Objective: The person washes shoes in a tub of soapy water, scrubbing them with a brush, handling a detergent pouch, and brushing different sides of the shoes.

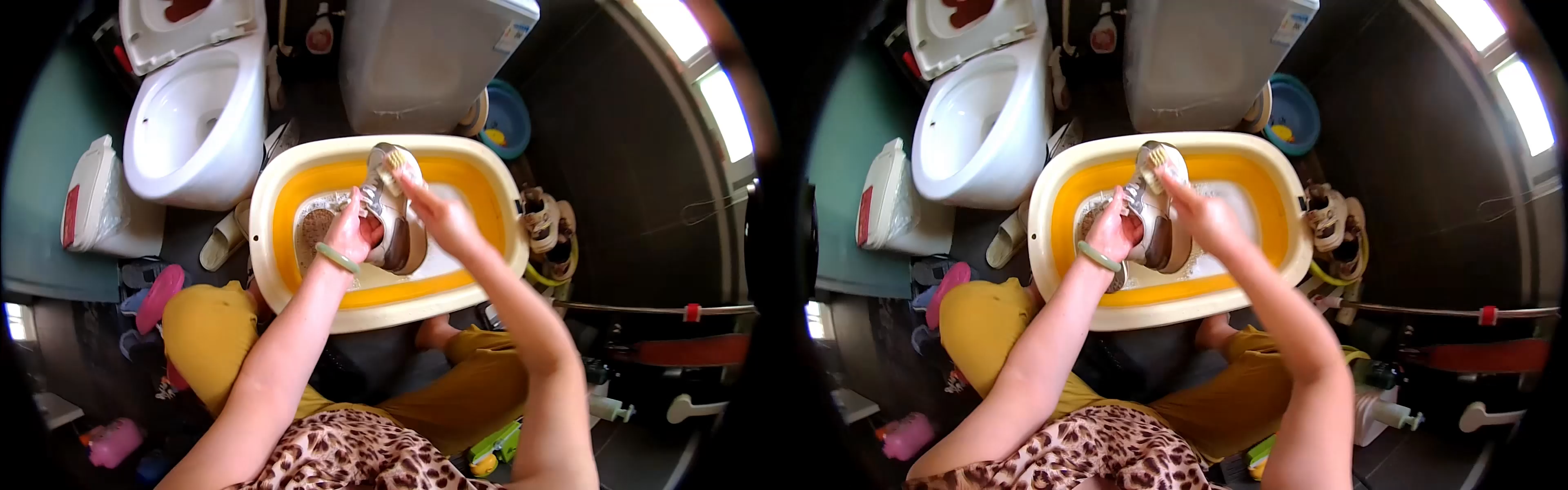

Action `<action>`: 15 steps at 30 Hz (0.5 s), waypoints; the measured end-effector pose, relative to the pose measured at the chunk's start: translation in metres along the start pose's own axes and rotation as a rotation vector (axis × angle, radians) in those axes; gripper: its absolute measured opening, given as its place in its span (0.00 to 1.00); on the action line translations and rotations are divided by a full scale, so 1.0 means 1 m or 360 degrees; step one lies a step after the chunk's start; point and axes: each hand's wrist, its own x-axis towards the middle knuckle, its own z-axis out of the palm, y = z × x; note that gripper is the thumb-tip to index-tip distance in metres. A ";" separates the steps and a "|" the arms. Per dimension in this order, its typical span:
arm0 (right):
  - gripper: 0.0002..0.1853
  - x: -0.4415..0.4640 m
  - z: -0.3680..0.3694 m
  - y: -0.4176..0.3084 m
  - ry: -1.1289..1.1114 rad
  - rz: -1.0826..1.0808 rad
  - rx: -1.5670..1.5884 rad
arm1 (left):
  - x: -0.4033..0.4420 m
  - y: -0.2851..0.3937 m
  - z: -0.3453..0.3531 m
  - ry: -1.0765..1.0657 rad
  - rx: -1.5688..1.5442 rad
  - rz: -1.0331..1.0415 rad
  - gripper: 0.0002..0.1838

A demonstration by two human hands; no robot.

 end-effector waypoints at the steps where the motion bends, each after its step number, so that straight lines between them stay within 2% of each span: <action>1: 0.23 -0.016 0.008 -0.013 0.0080 0.0028 0.0212 | -0.005 0.009 0.007 0.0026 -0.0007 0.0021 0.16; 2: 0.24 -0.035 0.016 -0.027 0.0156 -0.0057 0.0203 | 0.006 0.013 -0.008 -0.0106 -0.0004 0.0027 0.19; 5: 0.24 -0.079 0.022 -0.074 0.0237 -0.0227 0.0034 | -0.012 0.024 0.002 -0.0084 -0.0117 0.0083 0.20; 6: 0.24 -0.082 0.019 -0.081 -0.0017 0.0126 0.0011 | -0.013 0.021 -0.002 -0.0038 -0.0128 0.0115 0.19; 7: 0.23 -0.070 0.019 -0.085 0.0115 0.0098 0.0049 | -0.015 0.019 -0.007 0.0019 -0.0185 -0.0002 0.16; 9: 0.21 -0.029 0.011 -0.091 0.0089 0.0536 -0.0010 | -0.015 0.009 -0.019 0.0084 -0.0006 0.0011 0.15; 10: 0.20 -0.007 0.008 -0.093 0.0111 0.0571 -0.0050 | -0.019 0.010 -0.019 0.0170 0.0084 -0.0043 0.11; 12: 0.19 0.010 0.009 -0.095 0.0122 0.0591 -0.0123 | -0.007 0.004 -0.034 0.0033 -0.0057 -0.0074 0.11; 13: 0.19 0.011 0.016 -0.091 0.0178 0.0504 0.0023 | -0.004 0.005 -0.039 -0.0082 -0.0184 -0.0103 0.10; 15: 0.19 -0.017 0.038 -0.087 0.0208 0.0348 0.0173 | -0.003 0.007 -0.043 -0.0084 -0.0246 -0.0120 0.08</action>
